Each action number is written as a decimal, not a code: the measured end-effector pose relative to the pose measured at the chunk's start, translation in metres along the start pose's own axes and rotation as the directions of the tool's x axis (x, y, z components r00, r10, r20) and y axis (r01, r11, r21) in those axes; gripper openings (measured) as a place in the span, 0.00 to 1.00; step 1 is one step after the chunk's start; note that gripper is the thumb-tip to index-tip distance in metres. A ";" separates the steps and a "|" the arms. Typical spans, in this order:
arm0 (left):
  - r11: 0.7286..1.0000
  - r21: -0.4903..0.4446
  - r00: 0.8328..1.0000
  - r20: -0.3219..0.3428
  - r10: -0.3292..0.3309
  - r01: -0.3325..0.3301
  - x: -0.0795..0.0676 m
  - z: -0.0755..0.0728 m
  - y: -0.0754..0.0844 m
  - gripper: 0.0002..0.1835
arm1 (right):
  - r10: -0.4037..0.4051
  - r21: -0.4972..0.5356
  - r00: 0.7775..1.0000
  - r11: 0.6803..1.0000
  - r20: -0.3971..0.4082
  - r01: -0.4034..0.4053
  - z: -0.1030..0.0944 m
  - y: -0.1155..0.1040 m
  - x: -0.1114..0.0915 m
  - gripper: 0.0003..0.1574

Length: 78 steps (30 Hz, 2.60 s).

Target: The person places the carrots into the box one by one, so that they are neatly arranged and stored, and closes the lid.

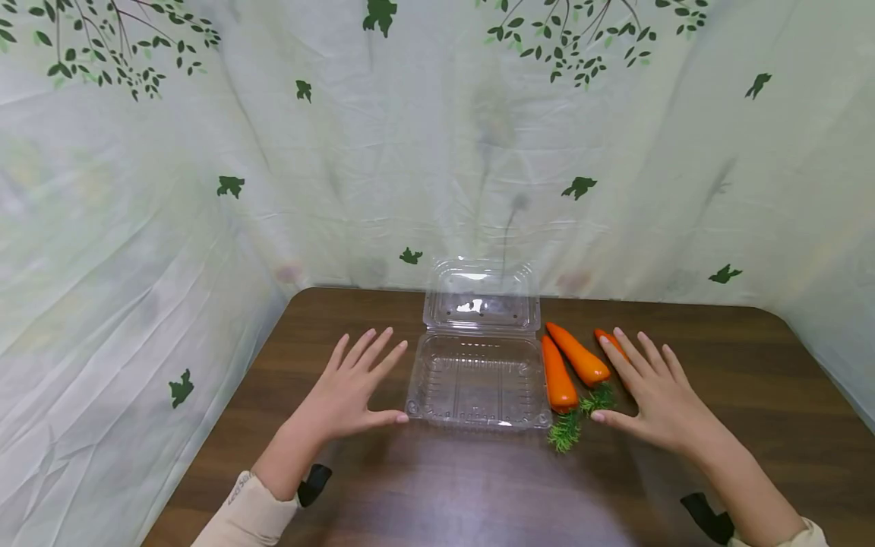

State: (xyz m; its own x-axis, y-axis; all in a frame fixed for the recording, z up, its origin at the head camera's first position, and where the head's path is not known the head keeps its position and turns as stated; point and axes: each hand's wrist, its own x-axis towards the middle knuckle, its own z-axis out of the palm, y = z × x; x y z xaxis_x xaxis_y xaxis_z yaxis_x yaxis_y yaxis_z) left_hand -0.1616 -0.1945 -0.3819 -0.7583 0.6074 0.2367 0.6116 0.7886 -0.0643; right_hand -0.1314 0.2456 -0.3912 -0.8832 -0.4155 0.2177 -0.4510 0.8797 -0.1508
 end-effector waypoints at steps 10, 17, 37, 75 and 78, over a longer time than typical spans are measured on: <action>0.996 -0.094 0.995 -0.098 -0.010 0.000 -0.002 0.017 -0.002 0.49 | 0.048 0.097 0.998 0.994 -0.044 -0.044 0.006 0.012 -0.003 0.61; 0.975 -0.218 0.992 -0.110 -0.068 0.043 -0.001 0.031 0.002 0.49 | 0.101 0.214 0.992 0.973 -0.073 -0.083 0.011 0.023 -0.009 0.60; 0.733 -0.616 0.942 0.049 -0.331 0.289 0.001 0.067 0.023 0.43 | 0.320 0.415 0.948 0.863 -0.008 -0.288 0.039 0.044 -0.020 0.53; 0.074 -0.967 0.899 0.199 -0.391 0.246 0.002 0.091 0.047 0.30 | 0.536 0.524 0.839 0.743 -0.094 -0.416 0.083 0.059 -0.026 0.37; 0.034 -0.968 0.890 0.214 -0.403 0.248 0.002 0.097 0.046 0.30 | 0.561 0.541 0.822 0.723 -0.096 -0.430 0.084 0.057 -0.026 0.37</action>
State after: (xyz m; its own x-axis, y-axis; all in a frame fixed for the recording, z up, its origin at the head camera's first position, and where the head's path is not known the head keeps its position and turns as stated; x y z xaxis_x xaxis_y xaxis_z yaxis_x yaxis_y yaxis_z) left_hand -0.1567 -0.1474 -0.4783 -0.9695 0.2431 0.0294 0.0513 0.0842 0.9951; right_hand -0.1451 0.2874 -0.4860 -0.9667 0.1746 0.1871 -0.0157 0.6894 -0.7242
